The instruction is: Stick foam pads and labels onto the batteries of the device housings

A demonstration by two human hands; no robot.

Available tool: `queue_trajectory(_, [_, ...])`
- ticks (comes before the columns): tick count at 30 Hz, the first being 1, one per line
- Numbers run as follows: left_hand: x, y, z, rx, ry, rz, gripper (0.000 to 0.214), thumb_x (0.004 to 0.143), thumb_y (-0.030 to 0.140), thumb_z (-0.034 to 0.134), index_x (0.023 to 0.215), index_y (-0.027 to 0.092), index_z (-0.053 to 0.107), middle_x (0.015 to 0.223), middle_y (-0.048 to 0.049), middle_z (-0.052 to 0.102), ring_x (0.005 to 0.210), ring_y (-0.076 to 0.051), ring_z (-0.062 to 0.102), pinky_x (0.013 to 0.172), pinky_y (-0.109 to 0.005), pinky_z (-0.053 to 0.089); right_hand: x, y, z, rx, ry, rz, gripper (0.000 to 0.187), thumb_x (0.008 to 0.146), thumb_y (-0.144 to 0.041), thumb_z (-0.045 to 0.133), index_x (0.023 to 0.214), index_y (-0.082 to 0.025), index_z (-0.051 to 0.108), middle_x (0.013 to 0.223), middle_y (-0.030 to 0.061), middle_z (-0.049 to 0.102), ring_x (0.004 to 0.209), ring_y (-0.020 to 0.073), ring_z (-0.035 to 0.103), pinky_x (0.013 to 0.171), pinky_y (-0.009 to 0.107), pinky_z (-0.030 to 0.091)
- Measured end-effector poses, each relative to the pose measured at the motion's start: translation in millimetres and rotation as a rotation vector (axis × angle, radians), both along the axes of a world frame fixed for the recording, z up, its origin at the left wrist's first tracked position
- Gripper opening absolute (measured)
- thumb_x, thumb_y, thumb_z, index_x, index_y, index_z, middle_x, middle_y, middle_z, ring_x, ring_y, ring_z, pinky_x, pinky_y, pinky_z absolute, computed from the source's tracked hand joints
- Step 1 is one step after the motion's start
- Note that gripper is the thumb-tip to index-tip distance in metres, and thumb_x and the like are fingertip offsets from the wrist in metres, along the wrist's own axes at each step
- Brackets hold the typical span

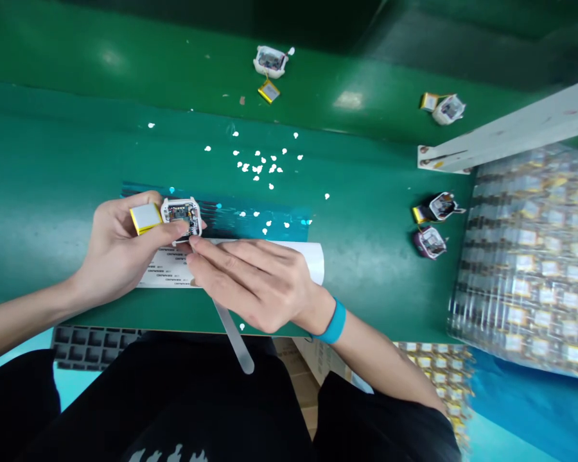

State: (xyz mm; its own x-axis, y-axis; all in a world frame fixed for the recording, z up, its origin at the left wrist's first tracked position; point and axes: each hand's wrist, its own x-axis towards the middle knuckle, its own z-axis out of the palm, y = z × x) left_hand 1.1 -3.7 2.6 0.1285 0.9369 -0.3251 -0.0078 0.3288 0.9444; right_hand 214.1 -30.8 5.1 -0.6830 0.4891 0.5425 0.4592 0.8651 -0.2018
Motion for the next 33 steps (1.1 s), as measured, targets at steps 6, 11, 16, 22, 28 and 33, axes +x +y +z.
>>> queue_trajectory(6, [1,0,3.2,0.025,-0.019,-0.023,0.036,0.072,0.021,0.091,0.058,0.021,0.057,0.055,0.0055,0.058,0.048,-0.01,0.054,0.047,-0.023,0.048,2,-4,1.9,-0.218,0.126,-0.031,0.022,0.098,-0.007,0.066,0.12,-0.009,0.069,0.121,0.0172,0.078,0.109,0.0183,0.078,0.087,0.031,0.069])
queue_trajectory(11, [2,0,4.9,-0.055,-0.146,-0.024,0.031,0.075,0.026,0.092,0.066,0.02,0.063,0.059,0.0037,0.065,0.052,-0.015,0.068,0.055,-0.026,0.062,4,-5,8.2,-0.257,0.246,-0.062,0.025,0.095,0.001,0.064,0.119,-0.005,0.067,0.119,0.0218,0.078,0.108,0.0145,0.078,0.083,0.024,0.067])
queue_trajectory(16, [2,1,3.1,-0.075,-0.179,-0.035,0.034,0.075,0.028,0.093,0.068,0.02,0.061,0.059,0.004,0.066,0.053,-0.015,0.07,0.055,-0.025,0.064,-1,-3,4.1,-0.168,0.161,-0.139,0.02,0.096,-0.006,0.069,0.114,-0.013,0.072,0.112,0.0124,0.081,0.099,0.0155,0.08,0.083,0.027,0.068])
queue_trajectory(22, [2,3,-1.7,-0.1,-0.149,-0.024,0.032,0.071,0.033,0.096,0.082,0.019,0.069,0.073,-0.001,0.075,0.062,-0.019,0.075,0.064,-0.03,0.066,0,-3,2.9,-0.17,0.195,-0.144,0.02,0.097,-0.009,0.068,0.114,-0.018,0.073,0.114,0.01,0.081,0.103,0.0176,0.08,0.084,0.027,0.07])
queue_trajectory(28, [-8,42,-1.5,0.155,0.101,-0.087,0.04,0.069,0.035,0.096,0.091,0.022,0.066,0.073,0.003,0.074,0.059,-0.016,0.069,0.059,-0.031,0.058,3,-3,-0.5,-0.037,0.167,-0.131,0.018,0.099,-0.012,0.066,0.117,-0.013,0.071,0.119,0.0124,0.079,0.102,0.0182,0.08,0.08,0.03,0.07])
queue_trajectory(33, [-42,138,6.7,0.531,0.977,-0.148,0.028,0.09,0.054,0.07,0.097,0.027,0.07,0.073,0.011,0.059,0.086,-0.01,0.053,0.069,-0.024,0.049,2,2,-9.3,0.134,0.18,-0.128,0.016,0.098,-0.011,0.067,0.112,-0.007,0.073,0.114,0.0122,0.081,0.092,0.017,0.08,0.075,0.028,0.068])
